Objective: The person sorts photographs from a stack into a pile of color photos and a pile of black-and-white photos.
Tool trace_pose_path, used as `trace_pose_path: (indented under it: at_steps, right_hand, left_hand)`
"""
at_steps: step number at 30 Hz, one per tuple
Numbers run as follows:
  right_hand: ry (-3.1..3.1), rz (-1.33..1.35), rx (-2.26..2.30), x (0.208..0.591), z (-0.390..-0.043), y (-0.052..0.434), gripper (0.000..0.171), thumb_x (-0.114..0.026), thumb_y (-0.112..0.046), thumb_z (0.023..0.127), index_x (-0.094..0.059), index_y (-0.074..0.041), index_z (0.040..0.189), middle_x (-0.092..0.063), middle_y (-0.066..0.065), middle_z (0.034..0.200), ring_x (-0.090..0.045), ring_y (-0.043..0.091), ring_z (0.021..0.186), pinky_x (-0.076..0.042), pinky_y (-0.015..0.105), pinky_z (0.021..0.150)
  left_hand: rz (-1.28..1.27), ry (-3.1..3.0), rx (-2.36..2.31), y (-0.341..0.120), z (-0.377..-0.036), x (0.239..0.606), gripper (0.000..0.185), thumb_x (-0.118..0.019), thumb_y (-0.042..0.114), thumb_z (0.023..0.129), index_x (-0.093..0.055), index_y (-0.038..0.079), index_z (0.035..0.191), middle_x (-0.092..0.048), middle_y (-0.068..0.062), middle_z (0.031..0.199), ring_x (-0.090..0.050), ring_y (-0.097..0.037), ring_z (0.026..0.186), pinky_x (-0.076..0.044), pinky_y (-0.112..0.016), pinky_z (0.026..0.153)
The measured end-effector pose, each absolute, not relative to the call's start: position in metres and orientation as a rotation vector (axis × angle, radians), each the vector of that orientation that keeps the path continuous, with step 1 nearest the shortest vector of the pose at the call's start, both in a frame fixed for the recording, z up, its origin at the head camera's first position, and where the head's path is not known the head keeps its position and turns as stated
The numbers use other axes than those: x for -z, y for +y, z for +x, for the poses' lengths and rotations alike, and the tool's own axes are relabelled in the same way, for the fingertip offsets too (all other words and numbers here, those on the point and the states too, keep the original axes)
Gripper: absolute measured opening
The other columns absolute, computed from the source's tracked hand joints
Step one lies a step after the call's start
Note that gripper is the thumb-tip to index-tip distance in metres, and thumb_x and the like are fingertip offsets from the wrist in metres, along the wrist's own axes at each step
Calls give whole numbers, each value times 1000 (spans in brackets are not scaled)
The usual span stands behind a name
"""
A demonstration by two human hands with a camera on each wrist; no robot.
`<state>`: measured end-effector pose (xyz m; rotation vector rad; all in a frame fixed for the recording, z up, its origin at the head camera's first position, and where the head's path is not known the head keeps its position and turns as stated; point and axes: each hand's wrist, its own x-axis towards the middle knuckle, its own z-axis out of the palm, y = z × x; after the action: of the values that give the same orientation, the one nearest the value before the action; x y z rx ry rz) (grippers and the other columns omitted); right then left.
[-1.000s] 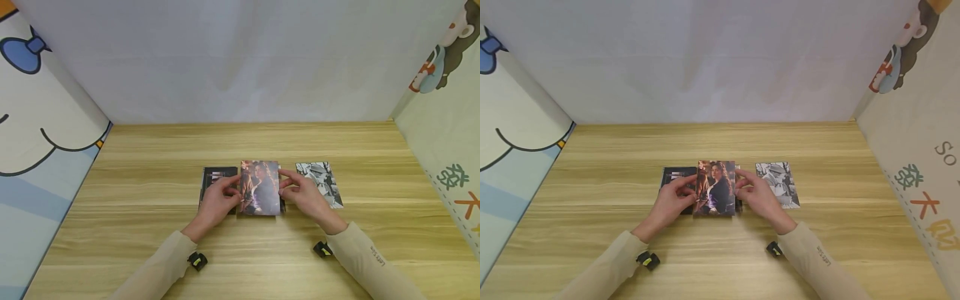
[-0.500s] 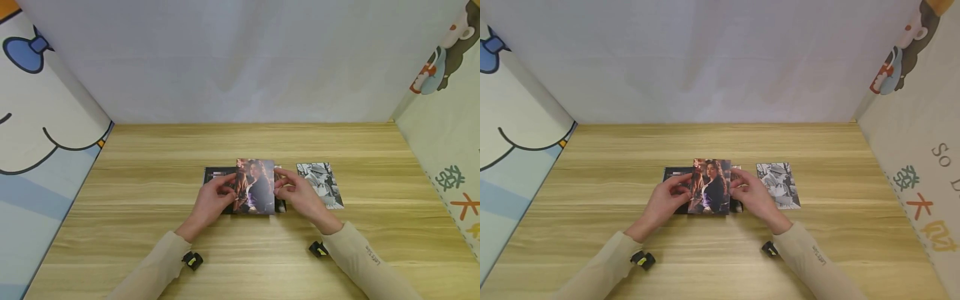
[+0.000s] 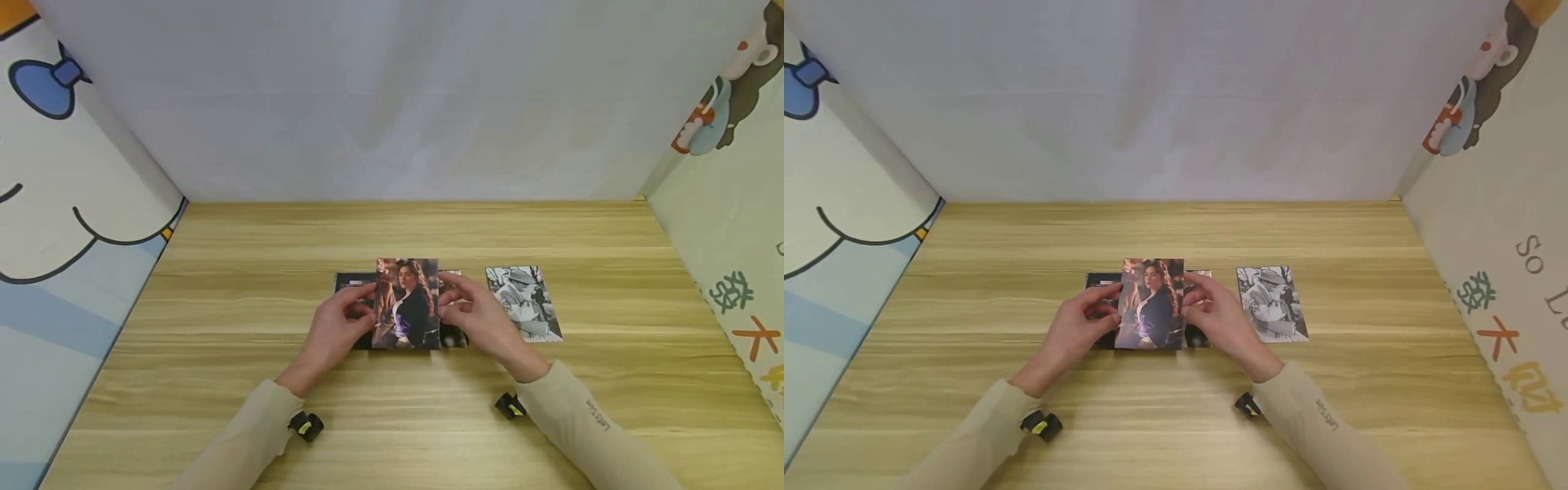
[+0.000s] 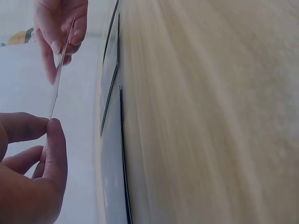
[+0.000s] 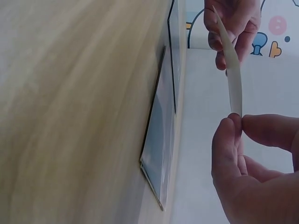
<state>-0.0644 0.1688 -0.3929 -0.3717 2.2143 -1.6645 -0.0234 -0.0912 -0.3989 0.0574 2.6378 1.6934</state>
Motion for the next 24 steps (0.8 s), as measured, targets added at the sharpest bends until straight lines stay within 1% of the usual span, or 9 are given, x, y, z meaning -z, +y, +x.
trace_pose_path:
  at_steps: [5,10,14,18,24]
  right_hand:
    - [2206,-362,1677,392,-63,163,66,-64,3,93,-43,-1,155,-65,18,112,-70,27,97,-59,40,88]
    - [2188,-383,1707,391,-63,156,65,-63,5,92,-43,2,154,-65,20,111,-70,29,98,-59,37,87]
    - [2203,-418,1702,392,-64,152,64,-63,6,92,-42,5,153,-64,21,110,-69,27,92,-59,35,85]
    - [2198,-433,1708,392,-64,147,65,-61,7,91,-42,5,153,-64,21,109,-68,23,86,-58,31,80]
    - [2191,-438,1714,391,-62,140,66,-61,8,90,-41,6,153,-63,21,109,-65,21,85,-58,31,76]
  left_hand:
    - [52,2634,-1698,-96,-22,398,52,-71,-8,89,-62,-3,139,-69,-17,123,-70,-28,99,-57,-29,81]
    - [33,2629,-1701,-102,-22,398,51,-72,-8,89,-63,-3,139,-69,-18,123,-70,-29,100,-55,-23,78]
    - [9,2616,-1697,-106,-21,397,50,-71,-7,90,-62,-2,139,-69,-18,123,-69,-29,101,-54,-21,75]
    - [-1,2606,-1700,-110,-20,396,50,-70,-7,91,-61,-3,140,-68,-19,124,-69,-30,102,-54,-20,71]
    - [-9,2618,-1691,-116,-19,395,51,-68,-7,90,-61,-3,140,-67,-20,125,-68,-31,103,-52,-20,67]
